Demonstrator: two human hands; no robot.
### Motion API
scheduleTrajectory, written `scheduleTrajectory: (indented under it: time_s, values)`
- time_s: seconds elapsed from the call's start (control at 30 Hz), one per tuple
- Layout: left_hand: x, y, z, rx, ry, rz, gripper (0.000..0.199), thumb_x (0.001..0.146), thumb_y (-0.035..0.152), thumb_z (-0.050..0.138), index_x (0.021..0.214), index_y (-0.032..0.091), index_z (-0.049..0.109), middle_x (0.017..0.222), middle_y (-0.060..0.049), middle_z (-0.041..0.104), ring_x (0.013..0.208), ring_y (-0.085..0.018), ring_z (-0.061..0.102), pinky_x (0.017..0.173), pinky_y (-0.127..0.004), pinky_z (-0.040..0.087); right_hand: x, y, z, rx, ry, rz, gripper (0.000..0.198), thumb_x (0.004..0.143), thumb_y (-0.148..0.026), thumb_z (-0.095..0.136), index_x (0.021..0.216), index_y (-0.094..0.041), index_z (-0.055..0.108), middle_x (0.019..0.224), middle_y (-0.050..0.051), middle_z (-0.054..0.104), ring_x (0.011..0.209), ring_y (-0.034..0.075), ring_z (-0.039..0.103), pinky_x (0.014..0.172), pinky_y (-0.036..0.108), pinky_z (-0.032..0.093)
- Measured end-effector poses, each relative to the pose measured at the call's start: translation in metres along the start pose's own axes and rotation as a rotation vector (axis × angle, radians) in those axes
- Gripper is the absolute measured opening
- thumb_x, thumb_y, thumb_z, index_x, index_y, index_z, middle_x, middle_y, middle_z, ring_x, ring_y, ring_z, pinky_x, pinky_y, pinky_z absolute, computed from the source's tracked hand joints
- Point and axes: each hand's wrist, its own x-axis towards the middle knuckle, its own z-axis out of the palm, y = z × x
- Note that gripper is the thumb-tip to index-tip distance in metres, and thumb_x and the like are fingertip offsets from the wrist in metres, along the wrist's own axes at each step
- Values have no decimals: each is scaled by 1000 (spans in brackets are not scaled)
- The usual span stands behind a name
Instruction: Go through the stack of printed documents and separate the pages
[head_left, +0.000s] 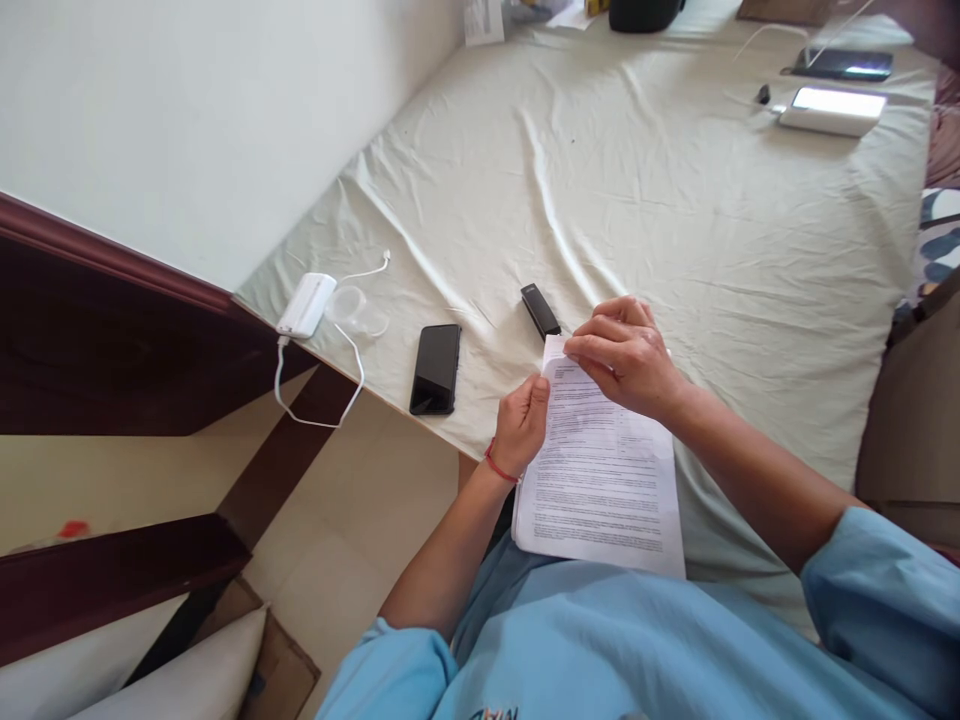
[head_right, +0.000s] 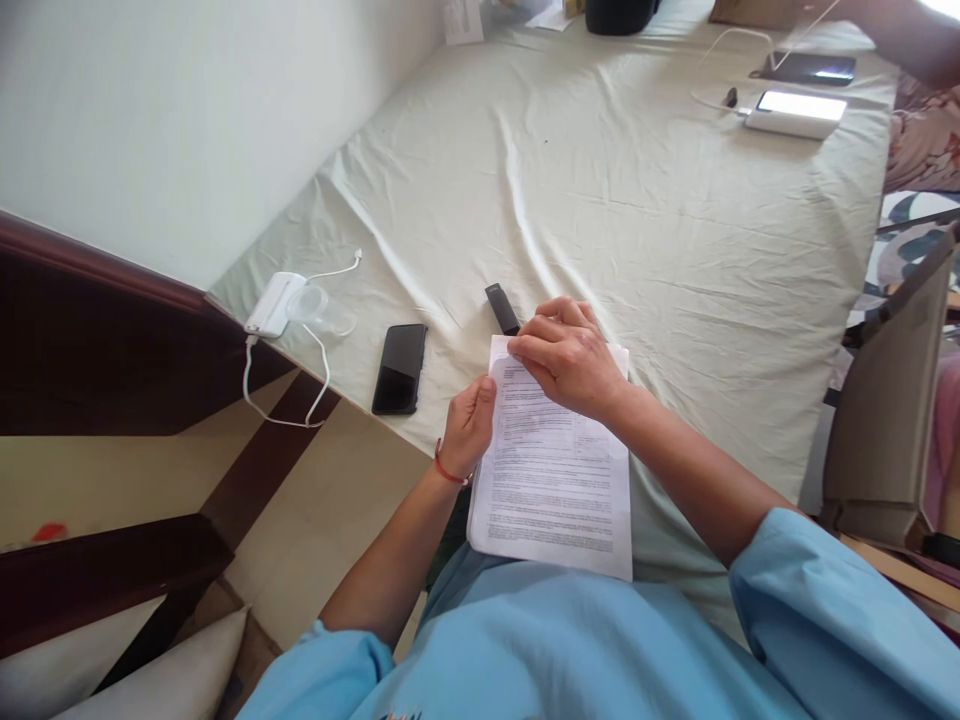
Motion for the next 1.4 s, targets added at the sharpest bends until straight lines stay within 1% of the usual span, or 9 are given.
scheduleTrajectory:
  time_s: [0.2,0.33,0.53,0.7,0.93,1.03,1.13,1.23,1.4]
  values:
    - [3,4,-1,-41,34,1,56,103,70,45,75,21,47,68,4,42,66,-12,39,63,-27,35,0,6,5,71,56,-71,22,106,-27,56,97,-25,76,90,2,79,104,26,61,92,45,39]
    - [4,5,-3,-98,23,-46,54,102,68,49,79,20,57,71,3,49,68,-13,42,63,-26,38,0,10,-1,176,6,-49,20,105,-26,57,96,-24,74,83,4,74,97,25,61,88,44,41]
    - [9,5,-8,-48,10,-26,53,100,68,54,90,17,69,75,1,59,70,-13,48,65,-26,41,3,19,-14,306,-90,-41,16,103,-28,61,98,-24,76,80,4,71,94,24,60,88,42,46]
    - [9,8,-9,71,17,29,52,103,62,50,86,17,70,68,3,54,66,-12,46,62,-26,38,7,17,-10,269,-48,-15,17,102,-27,63,96,-24,79,78,4,72,92,24,60,87,41,49]
    - [3,17,-8,97,20,100,48,107,55,48,95,17,74,74,1,64,68,-13,53,64,-25,43,7,9,-6,217,14,17,16,100,-25,64,96,-25,79,79,3,74,92,25,60,88,42,49]
    - [2,17,-8,122,26,100,49,107,56,46,96,18,75,74,0,64,68,-14,54,64,-25,43,6,7,-7,204,29,37,10,98,-24,66,98,-26,77,84,2,76,94,25,63,91,44,47]
    - [1,18,-8,125,22,120,48,108,56,46,100,18,75,76,0,65,69,-14,54,64,-25,44,6,6,-8,205,42,46,6,96,-24,69,92,-25,73,84,1,77,96,25,63,92,45,45]
    - [1,18,-7,126,17,139,47,108,55,46,101,19,75,76,0,66,69,-14,55,65,-25,44,8,5,-10,213,67,43,10,96,-24,69,87,-25,72,81,1,75,96,26,63,92,45,45]
    - [2,20,-7,140,32,159,48,108,56,45,101,19,75,76,0,66,69,-14,55,65,-26,45,10,2,-11,213,79,36,12,97,-24,67,87,-26,73,80,2,74,97,26,63,91,44,45]
